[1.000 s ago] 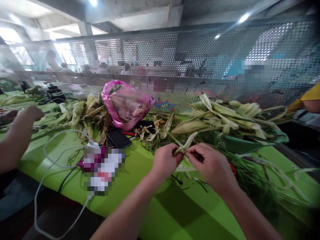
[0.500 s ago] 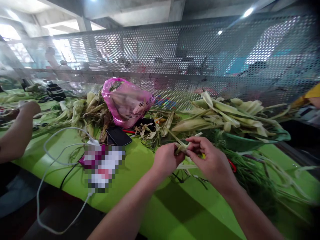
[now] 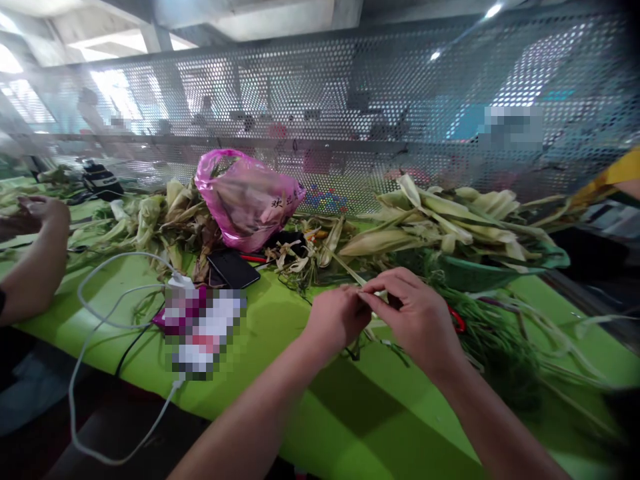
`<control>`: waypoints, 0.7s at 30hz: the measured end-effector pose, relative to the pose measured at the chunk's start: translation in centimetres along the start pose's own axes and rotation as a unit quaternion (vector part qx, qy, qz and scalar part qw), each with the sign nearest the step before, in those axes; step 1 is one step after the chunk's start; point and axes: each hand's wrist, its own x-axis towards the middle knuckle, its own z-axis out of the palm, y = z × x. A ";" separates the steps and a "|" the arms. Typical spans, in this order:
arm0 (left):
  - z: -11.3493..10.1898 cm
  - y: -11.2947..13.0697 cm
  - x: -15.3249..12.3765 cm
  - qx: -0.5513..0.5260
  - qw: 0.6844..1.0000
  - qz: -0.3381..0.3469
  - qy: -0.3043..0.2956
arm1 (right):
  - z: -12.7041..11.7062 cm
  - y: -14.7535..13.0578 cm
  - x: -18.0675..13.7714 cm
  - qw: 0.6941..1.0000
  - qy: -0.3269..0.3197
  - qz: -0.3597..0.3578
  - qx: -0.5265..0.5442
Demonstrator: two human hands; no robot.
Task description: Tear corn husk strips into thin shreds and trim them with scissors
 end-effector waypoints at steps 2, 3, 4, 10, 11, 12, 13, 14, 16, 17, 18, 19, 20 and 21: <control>0.4 0.4 -0.1 -0.003 1.000 0.018 -0.018 | 0.1 -0.4 0.2 0.999 0.016 -0.002 0.035; 0.6 0.6 -0.2 -0.008 0.999 0.025 -0.030 | 0.2 -0.7 0.2 0.999 0.021 -0.003 0.049; 0.8 0.8 -0.3 -0.016 0.999 0.028 -0.039 | 0.3 -1.0 0.3 0.998 0.026 -0.006 0.058; 1.2 0.4 0.0 -0.258 0.964 -0.042 -0.047 | -0.6 -2.0 0.0 0.991 0.097 0.009 0.087; 1.2 0.1 0.1 -0.335 0.939 -0.068 -0.042 | -0.9 -1.9 -0.1 0.987 0.120 0.027 0.099; 1.1 -0.2 0.2 -0.406 0.908 -0.097 -0.031 | -1.2 -1.7 -0.2 0.982 0.142 0.050 0.112; 0.9 -0.4 0.4 -0.465 0.877 -0.125 -0.013 | -1.4 -1.5 -0.3 0.977 0.156 0.076 0.123; 0.8 -0.5 0.5 -0.506 0.850 -0.147 0.010 | -1.5 -1.2 -0.3 0.973 0.155 0.104 0.134; 0.4 -0.6 0.7 -0.543 0.822 -0.167 0.048 | -1.2 -0.4 -0.2 0.968 0.101 0.166 0.161; 0.2 -0.6 0.7 -0.550 0.816 -0.168 0.059 | -0.8 0.0 -0.1 0.962 0.052 0.197 0.180; 0.1 -0.5 0.7 -0.556 0.812 -0.165 0.064 | -0.4 0.3 0.0 0.953 0.003 0.225 0.206; 0.0 -0.5 0.7 -0.562 0.809 -0.160 0.065 | 0.0 0.7 0.1 0.941 -0.031 0.243 0.234; -0.1 -0.4 0.7 -0.569 0.804 -0.160 0.064 | 0.4 1.0 0.1 0.932 -0.052 0.250 0.256; -0.2 -0.4 0.6 -0.579 0.797 -0.162 0.062 | 0.7 1.2 0.1 0.929 -0.059 0.249 0.268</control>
